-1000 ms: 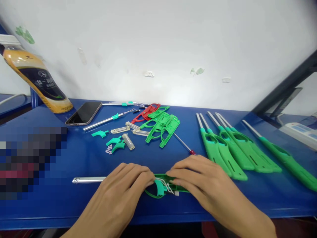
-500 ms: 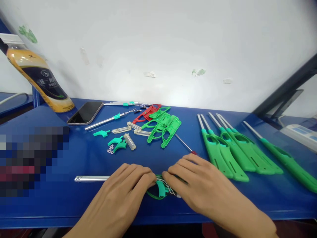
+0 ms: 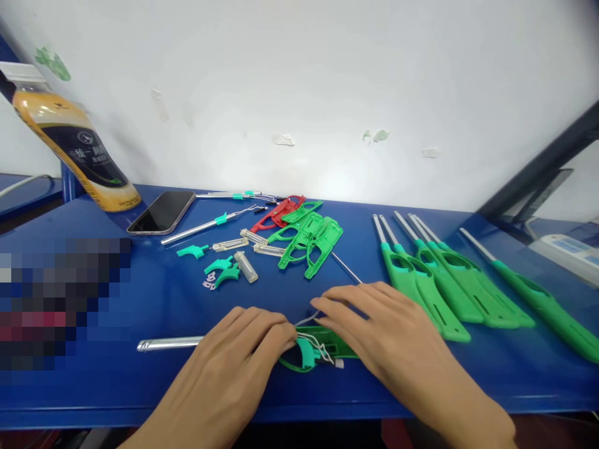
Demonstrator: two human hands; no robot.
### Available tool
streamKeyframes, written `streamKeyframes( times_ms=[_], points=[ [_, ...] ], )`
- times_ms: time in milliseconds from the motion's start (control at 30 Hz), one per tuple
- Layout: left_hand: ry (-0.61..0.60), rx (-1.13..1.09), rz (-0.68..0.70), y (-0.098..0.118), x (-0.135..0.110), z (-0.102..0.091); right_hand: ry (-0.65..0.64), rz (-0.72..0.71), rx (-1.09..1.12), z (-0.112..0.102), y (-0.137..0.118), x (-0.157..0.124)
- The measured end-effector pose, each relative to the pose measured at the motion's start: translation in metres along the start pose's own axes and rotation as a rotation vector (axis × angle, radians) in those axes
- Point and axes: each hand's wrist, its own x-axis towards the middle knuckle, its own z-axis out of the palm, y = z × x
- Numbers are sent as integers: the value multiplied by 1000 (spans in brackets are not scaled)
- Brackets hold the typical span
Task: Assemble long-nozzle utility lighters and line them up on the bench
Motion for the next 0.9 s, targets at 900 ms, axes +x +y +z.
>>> streamKeyframes(
  times_ms=[900],
  points=[
    [44, -21, -24, 3, 3, 3, -30, 106, 425, -5, 3, -27]
  ],
)
